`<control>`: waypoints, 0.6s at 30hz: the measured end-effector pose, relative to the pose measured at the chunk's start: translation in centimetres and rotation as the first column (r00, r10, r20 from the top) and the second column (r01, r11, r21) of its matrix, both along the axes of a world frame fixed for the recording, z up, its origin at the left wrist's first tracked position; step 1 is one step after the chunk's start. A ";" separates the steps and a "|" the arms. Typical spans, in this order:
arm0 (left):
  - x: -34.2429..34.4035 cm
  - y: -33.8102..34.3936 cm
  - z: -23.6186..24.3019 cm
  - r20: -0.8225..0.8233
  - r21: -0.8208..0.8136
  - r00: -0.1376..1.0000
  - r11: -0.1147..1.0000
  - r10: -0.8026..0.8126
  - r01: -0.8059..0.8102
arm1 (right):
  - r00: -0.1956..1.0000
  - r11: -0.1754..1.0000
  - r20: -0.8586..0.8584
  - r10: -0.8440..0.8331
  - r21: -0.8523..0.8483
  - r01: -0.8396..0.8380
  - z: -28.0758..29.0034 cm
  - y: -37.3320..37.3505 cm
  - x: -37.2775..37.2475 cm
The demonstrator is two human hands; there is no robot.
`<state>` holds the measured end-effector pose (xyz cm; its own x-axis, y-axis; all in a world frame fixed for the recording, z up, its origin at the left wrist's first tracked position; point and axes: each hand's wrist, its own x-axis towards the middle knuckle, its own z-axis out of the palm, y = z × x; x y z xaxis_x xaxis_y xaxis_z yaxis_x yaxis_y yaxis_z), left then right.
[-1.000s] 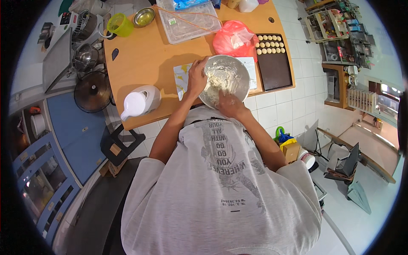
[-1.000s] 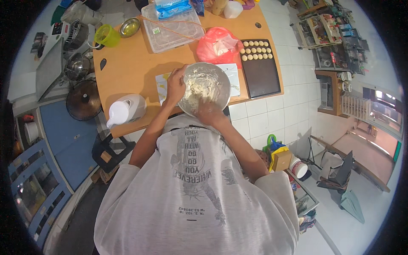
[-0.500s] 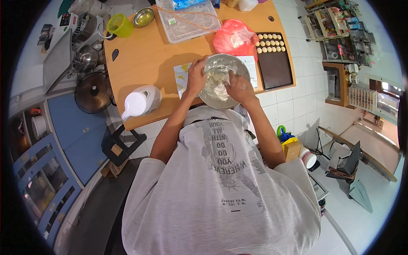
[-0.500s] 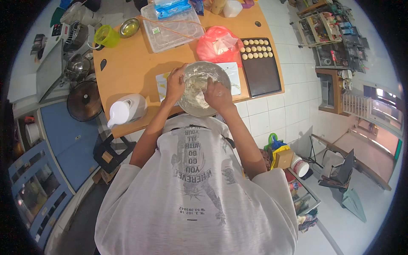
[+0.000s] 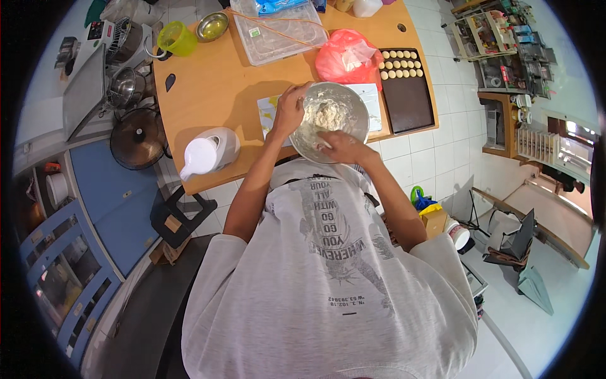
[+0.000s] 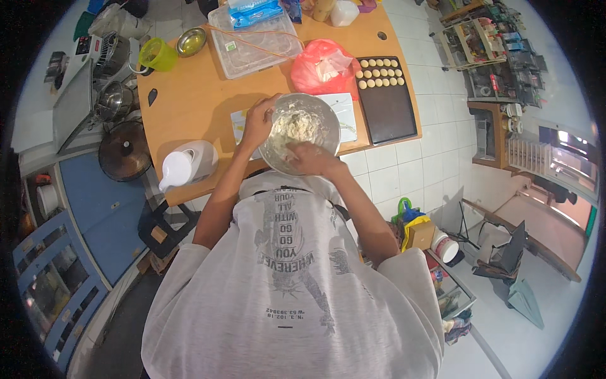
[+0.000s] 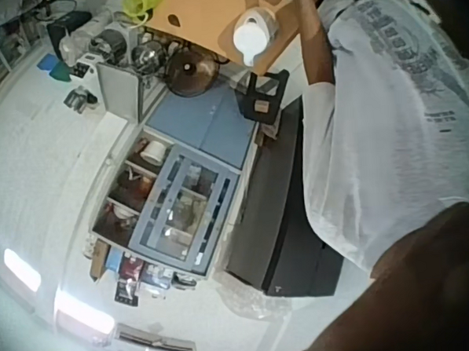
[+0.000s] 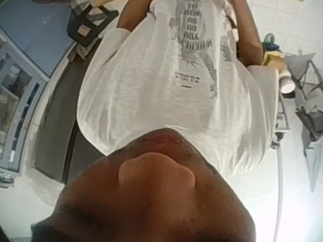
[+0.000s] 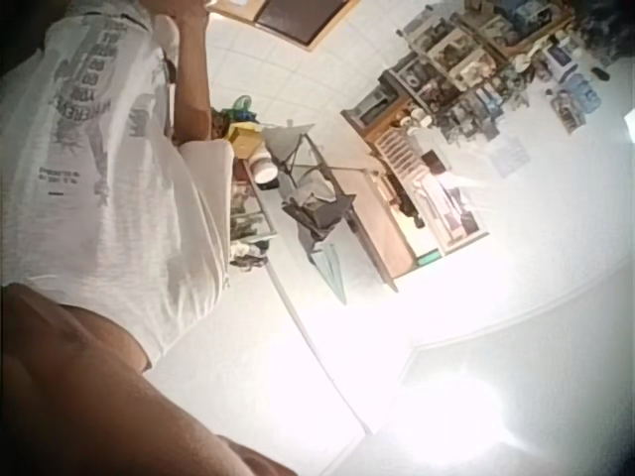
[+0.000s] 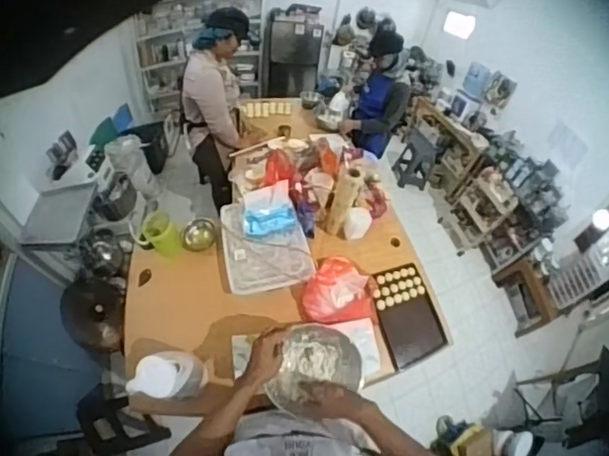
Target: The person prepares dough by hand in a bowl, adding flour from a plastic bag and water from a pitcher, and then mixes the ingredients together.
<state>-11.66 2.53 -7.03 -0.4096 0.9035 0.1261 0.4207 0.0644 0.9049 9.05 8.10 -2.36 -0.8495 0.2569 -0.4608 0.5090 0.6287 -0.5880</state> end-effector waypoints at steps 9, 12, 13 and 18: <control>0.2 -0.8 0.2 0.165 -0.021 0.986 1.000 -0.012 0.015 | 0.984 0.876 -0.176 -0.010 0.473 0.093 -4.5 -1.6 -2.5; 0.6 -0.7 0.6 0.147 -0.052 0.989 0.999 0.008 0.000 | 0.982 0.876 -0.143 0.123 0.481 -0.040 -6.6 -3.2 -2.7; 0.6 -0.9 0.4 0.148 -0.071 0.989 0.997 0.012 -0.001 | 0.982 0.906 -0.116 0.152 0.414 -0.091 -5.5 -2.9 -2.6; -1.2 0.2 -0.2 0.107 -0.077 0.987 0.989 -0.117 0.126 | 0.944 0.923 0.109 0.310 0.203 -0.327 -1.7 -0.1 -0.9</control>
<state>-12.91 2.76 -7.23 -0.3030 0.9529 0.0118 0.3355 0.0950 0.9372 8.15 8.01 -4.08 -0.8690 0.0783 -0.4886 0.2974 0.8717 -0.3893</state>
